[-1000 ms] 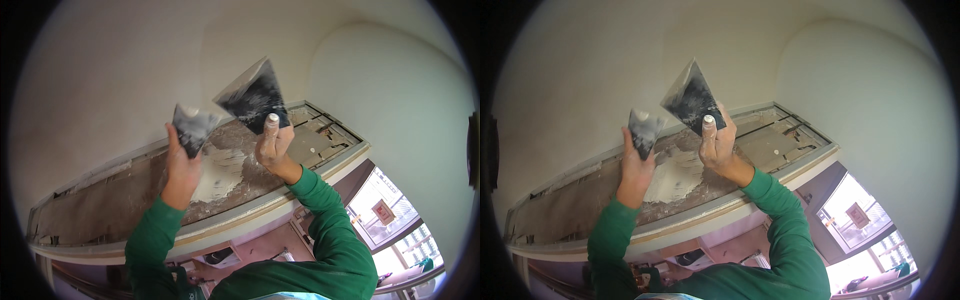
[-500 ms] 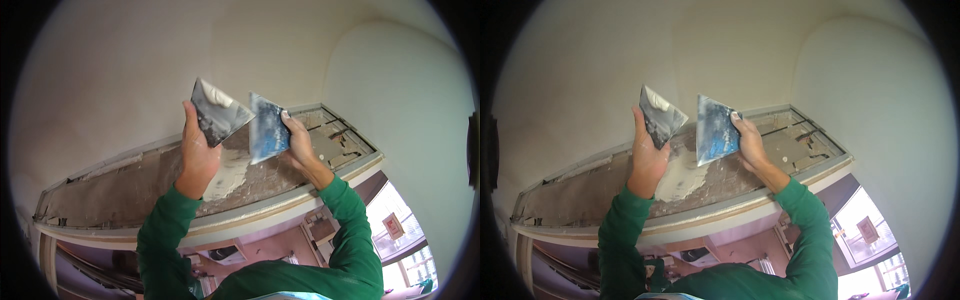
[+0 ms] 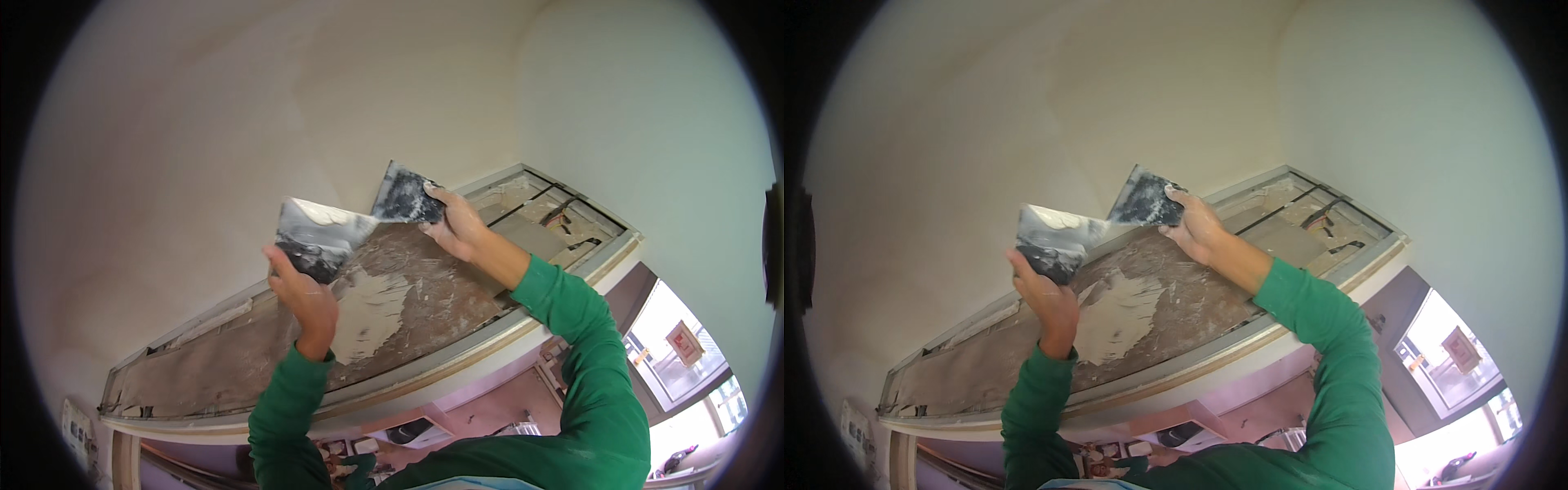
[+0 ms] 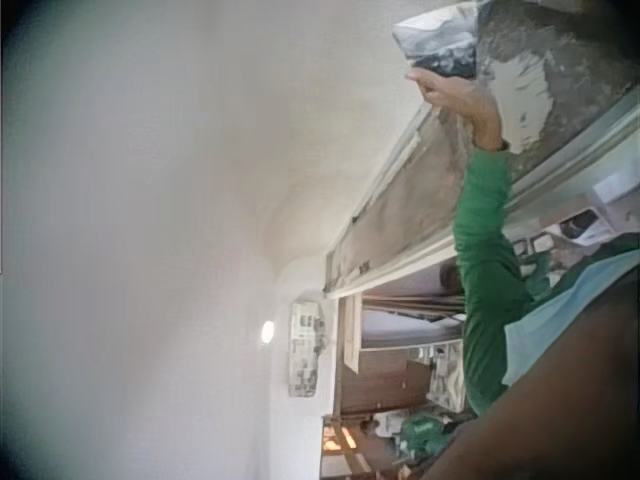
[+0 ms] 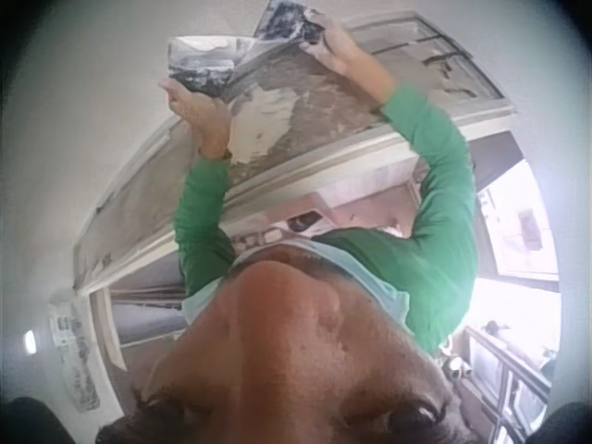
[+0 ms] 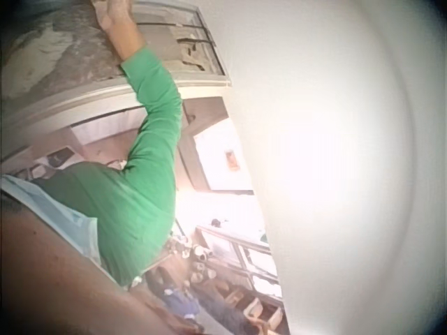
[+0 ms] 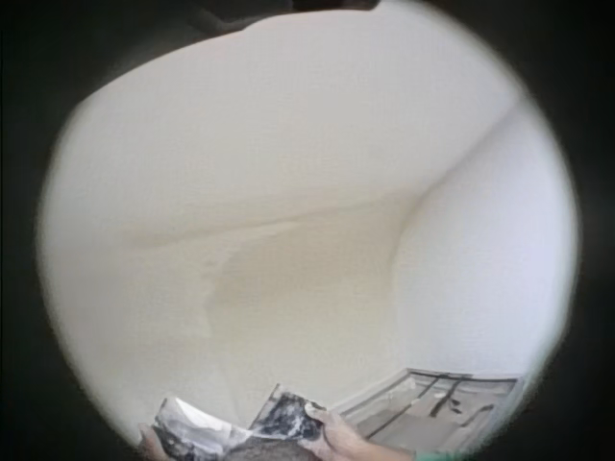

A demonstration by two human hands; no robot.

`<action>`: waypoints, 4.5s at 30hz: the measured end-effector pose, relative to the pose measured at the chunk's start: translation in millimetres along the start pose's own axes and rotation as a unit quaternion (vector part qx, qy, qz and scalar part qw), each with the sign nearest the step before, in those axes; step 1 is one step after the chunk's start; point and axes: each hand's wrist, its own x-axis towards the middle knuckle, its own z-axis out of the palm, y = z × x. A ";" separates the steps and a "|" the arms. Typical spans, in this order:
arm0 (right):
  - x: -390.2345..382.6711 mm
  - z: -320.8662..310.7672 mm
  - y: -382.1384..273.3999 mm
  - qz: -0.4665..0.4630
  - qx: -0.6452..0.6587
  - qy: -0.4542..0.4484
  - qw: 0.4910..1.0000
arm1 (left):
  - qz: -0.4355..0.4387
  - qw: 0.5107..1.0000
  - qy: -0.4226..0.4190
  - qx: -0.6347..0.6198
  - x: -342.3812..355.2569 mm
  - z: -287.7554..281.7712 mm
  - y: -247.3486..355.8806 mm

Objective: The person applies white plaster to a ceiling using a trowel and a hawk. They repeatedly scoop plaster from the hawk and spread it onto the ceiling surface, smoothing it out with the trowel. The person works on a specific section of the ceiling, ensuring even coverage.

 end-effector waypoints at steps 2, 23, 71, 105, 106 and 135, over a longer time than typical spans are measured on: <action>-12.2 6.1 8.3 0.028 0.019 -0.006 0.999 | 0.189 0.963 0.066 0.181 14.3 -33.0 -20.6; 46.9 48.1 -97.8 -0.526 -0.370 0.101 0.759 | 0.494 0.562 -0.356 0.560 89.2 -130.6 21.0; 233.3 25.8 -166.6 -0.757 -0.579 0.258 0.156 | 0.352 0.721 -0.110 0.586 63.7 -215.2 12.0; -26.6 87.5 -4.2 -0.586 -0.565 -0.393 0.428 | -0.366 0.867 -0.280 -0.191 21.4 -17.8 39.3; -26.7 84.5 -4.0 -0.586 -0.573 -0.389 0.421 | -0.334 0.895 -0.237 -0.178 18.4 -14.8 39.3; 38.4 103.9 -56.5 -0.238 -0.018 -0.041 0.970 | 0.545 0.480 -0.326 0.606 110.9 -129.3 54.2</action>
